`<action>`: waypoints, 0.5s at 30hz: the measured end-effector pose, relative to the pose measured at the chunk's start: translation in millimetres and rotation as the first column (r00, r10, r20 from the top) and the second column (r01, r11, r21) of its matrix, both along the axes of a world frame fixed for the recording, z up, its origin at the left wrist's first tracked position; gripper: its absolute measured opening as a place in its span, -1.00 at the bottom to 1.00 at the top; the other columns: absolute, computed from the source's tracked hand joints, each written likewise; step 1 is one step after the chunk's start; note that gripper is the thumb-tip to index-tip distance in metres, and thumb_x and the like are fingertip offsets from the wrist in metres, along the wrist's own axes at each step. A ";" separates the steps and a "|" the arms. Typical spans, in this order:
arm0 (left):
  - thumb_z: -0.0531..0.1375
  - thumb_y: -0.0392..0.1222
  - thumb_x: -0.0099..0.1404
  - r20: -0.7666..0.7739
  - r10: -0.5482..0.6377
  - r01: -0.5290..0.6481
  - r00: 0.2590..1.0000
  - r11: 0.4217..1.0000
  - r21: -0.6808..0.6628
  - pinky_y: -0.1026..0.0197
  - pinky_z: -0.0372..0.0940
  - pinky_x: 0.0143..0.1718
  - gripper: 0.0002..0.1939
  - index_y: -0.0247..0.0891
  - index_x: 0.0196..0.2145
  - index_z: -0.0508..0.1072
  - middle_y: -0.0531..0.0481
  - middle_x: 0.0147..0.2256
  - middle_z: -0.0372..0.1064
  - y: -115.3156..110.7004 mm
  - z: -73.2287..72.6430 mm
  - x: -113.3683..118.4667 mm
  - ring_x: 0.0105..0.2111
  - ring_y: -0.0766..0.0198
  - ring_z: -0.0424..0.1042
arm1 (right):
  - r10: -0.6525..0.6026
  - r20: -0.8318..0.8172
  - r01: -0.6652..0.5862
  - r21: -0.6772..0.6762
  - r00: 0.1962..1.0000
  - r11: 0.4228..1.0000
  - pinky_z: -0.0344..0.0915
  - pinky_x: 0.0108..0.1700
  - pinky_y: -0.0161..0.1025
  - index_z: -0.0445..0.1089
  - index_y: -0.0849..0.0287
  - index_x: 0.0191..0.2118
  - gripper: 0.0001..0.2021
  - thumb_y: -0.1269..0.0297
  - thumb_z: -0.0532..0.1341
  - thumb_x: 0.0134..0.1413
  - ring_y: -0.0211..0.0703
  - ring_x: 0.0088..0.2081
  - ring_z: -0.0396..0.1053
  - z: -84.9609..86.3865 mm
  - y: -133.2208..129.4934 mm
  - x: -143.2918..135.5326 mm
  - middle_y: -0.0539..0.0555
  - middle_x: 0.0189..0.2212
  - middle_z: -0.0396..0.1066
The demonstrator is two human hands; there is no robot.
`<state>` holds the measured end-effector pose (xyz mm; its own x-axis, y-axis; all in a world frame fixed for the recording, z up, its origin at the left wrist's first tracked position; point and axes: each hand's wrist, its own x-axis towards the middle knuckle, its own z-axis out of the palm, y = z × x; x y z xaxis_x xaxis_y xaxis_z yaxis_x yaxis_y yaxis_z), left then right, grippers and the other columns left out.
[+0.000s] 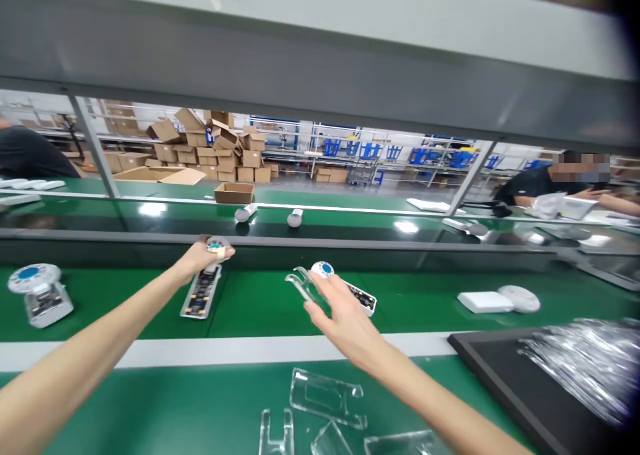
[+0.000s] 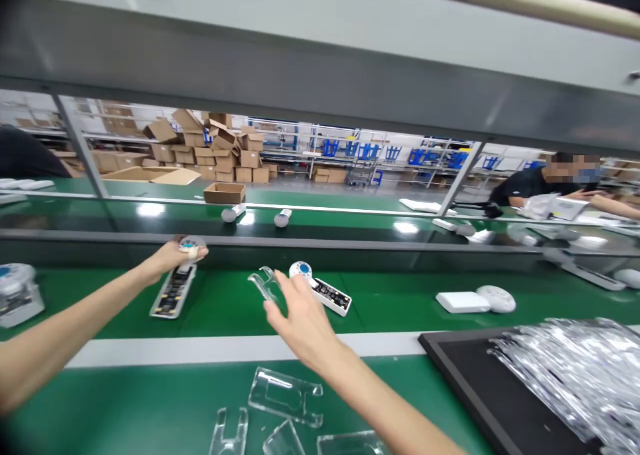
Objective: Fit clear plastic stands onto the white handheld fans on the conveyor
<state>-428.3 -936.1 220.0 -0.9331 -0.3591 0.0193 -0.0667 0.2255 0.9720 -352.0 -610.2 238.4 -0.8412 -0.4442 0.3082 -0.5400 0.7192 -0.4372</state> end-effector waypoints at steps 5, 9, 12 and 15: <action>0.40 0.10 -0.15 -0.024 -0.141 0.140 0.990 0.924 0.356 0.13 0.33 -0.34 -0.35 -0.23 -0.13 0.37 -0.07 -0.28 0.41 47.5 24.2 58.1 -0.37 0.20 0.40 | -0.031 -0.059 0.038 0.122 0.998 0.992 0.37 -0.10 0.01 0.09 0.30 0.25 -0.45 0.26 0.10 0.16 0.09 -0.03 0.26 -2.4 -89.2 17.8 0.24 -0.12 0.29; 0.39 0.13 -0.12 -0.018 -0.119 0.116 0.993 0.908 0.403 0.11 0.36 -0.34 -0.37 -0.26 -0.16 0.36 -0.09 -0.29 0.41 62.7 29.7 83.8 -0.38 0.21 0.40 | -0.041 -0.157 0.063 0.138 0.987 0.988 0.42 -0.19 -0.04 0.12 0.25 0.23 -0.47 0.32 0.13 0.13 0.09 -0.06 0.26 -14.6 -112.4 31.3 0.25 -0.14 0.29; 0.41 0.14 -0.16 -0.003 -0.079 0.074 0.997 0.927 0.367 0.15 0.35 -0.43 -0.34 -0.26 -0.17 0.36 -0.11 -0.29 0.43 64.4 32.1 91.8 -0.41 0.20 0.40 | -0.055 -0.207 0.083 0.127 0.977 0.988 0.41 -0.18 -0.03 0.10 0.21 0.25 -0.44 0.31 0.17 0.13 0.09 -0.07 0.29 -32.4 -110.5 35.4 0.26 -0.11 0.30; 0.42 0.13 -0.19 -0.017 -0.042 0.045 0.999 0.933 0.358 0.18 0.34 -0.47 -0.35 -0.26 -0.19 0.37 -0.12 -0.30 0.44 68.2 35.2 97.2 -0.41 0.18 0.42 | -0.082 -0.202 0.107 0.120 0.976 0.987 0.36 -0.09 0.04 0.02 0.15 0.29 -0.41 0.30 0.15 0.17 0.13 -0.01 0.30 -46.3 -108.8 37.9 0.30 0.01 0.27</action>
